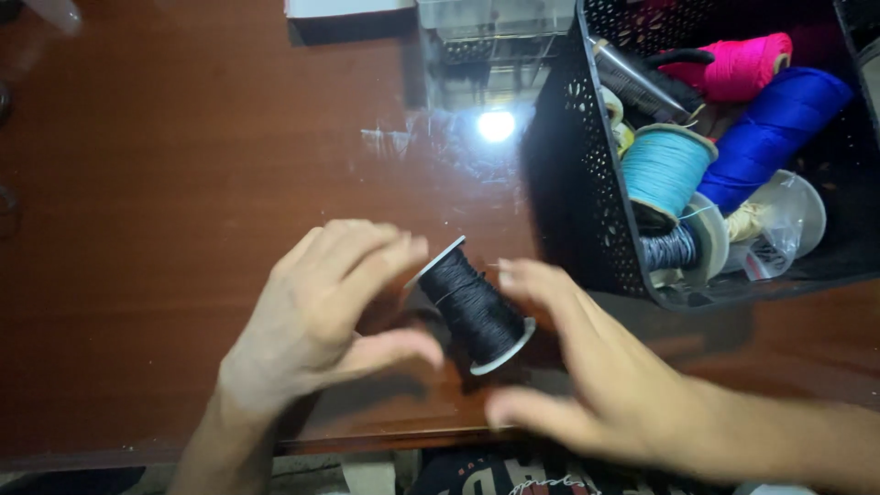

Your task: The recorder is handling, inspecting, and organizing various spools of cord and thread on a desk.

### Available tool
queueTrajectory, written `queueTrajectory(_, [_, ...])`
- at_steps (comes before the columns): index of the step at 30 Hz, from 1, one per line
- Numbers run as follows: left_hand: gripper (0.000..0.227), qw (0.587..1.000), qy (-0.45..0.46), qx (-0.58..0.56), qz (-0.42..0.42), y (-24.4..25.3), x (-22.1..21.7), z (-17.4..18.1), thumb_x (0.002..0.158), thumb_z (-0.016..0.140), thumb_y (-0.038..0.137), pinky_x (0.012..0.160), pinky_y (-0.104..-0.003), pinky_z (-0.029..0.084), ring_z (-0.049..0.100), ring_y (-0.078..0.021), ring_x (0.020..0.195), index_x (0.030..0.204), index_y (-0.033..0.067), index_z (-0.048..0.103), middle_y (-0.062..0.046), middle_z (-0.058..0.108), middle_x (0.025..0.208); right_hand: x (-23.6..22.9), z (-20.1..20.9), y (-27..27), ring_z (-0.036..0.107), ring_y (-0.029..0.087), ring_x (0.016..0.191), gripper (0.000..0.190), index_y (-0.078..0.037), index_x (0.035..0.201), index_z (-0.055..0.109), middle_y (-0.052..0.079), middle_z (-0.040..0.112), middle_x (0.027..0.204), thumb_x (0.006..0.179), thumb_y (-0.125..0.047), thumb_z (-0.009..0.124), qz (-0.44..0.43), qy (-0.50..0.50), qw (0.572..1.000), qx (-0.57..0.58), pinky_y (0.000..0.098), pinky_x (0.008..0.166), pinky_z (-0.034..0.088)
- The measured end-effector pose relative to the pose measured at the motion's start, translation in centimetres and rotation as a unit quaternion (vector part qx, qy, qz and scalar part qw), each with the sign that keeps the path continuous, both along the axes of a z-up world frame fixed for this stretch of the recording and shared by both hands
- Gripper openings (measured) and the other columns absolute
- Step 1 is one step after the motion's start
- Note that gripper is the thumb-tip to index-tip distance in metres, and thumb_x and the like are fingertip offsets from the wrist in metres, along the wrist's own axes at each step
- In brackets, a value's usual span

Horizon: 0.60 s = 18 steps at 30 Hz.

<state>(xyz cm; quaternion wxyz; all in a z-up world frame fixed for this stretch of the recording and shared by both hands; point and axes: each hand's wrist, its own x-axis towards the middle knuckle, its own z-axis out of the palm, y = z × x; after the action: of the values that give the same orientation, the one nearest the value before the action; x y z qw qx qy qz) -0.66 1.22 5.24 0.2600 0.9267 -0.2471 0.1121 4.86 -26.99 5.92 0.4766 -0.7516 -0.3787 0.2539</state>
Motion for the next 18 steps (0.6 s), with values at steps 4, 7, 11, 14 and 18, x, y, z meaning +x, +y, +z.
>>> queueTrajectory(4, [0.108, 0.999, 0.026, -0.032, 0.031, -3.0, -0.5, 1.6, 0.064, 0.078, 0.071, 0.098, -0.048, 0.049, 0.060, -0.0375, 0.118, 0.136, -0.0051, 0.052, -0.022, 0.060, 0.130, 0.7, 1.7, -6.1, 0.052, 0.041, 0.137, 0.086, 0.000, 0.144, 0.037, 0.031, 0.049, 0.145, 0.082, -0.036, 0.084, 0.064, -0.157, 0.985, 0.001, 0.0434, 0.107, 0.047])
queueTrajectory(7, [0.128, 0.995, 0.075, -0.064, 0.022, -5.2, -1.0, 1.3, 0.057, 0.080, 0.077, 0.101, -0.053, 0.046, 0.057, -0.0427, 0.123, 0.145, -0.0055, 0.037, -0.026, 0.053, 0.136, 2.8, 0.9, -13.3, 0.059, 0.032, 0.135, 0.061, -0.006, 0.141, 0.054, 0.015, 0.059, 0.146, 0.092, -0.028, 0.083, 0.216, -0.035, 0.973, -0.070, 0.0425, 0.106, 0.048])
queueTrajectory(11, [0.118, 0.993, 0.067, -0.049, 0.079, -6.8, -1.4, -0.8, 0.063, 0.086, 0.060, 0.107, -0.052, 0.041, 0.051, -0.0461, 0.131, 0.146, -0.0055, 0.034, -0.031, 0.044, 0.146, 4.4, 1.1, -20.6, 0.060, 0.026, 0.129, 0.068, -0.017, 0.142, 0.063, 0.008, 0.062, 0.143, 0.079, -0.028, 0.085, 0.148, -0.117, 0.973, -0.131, 0.0393, 0.104, 0.051])
queueTrajectory(14, [0.108, 0.988, 0.083, -0.049, 0.123, -5.9, -0.1, -0.9, 0.063, 0.090, 0.038, 0.111, -0.050, 0.039, 0.049, -0.0476, 0.132, 0.145, -0.0037, 0.033, -0.031, 0.044, 0.145, 7.4, 2.3, -22.8, 0.064, 0.024, 0.126, 0.072, -0.016, 0.136, 0.061, 0.010, 0.065, 0.137, 0.070, -0.030, 0.086, -0.027, -0.179, 0.973, -0.146, 0.0378, 0.105, 0.053])
queueTrajectory(18, [0.102, 0.969, 0.138, -0.141, 0.147, -2.9, 2.9, -0.9, 0.065, 0.085, 0.021, 0.116, -0.044, 0.040, 0.052, -0.0399, 0.135, 0.148, 0.0003, 0.030, -0.025, 0.046, 0.143, 12.9, 3.7, -23.4, 0.062, 0.030, 0.127, 0.069, -0.003, 0.136, 0.053, 0.019, 0.062, 0.135, 0.072, -0.013, 0.077, -0.126, -0.324, 0.917, -0.198, 0.0441, 0.114, 0.049])
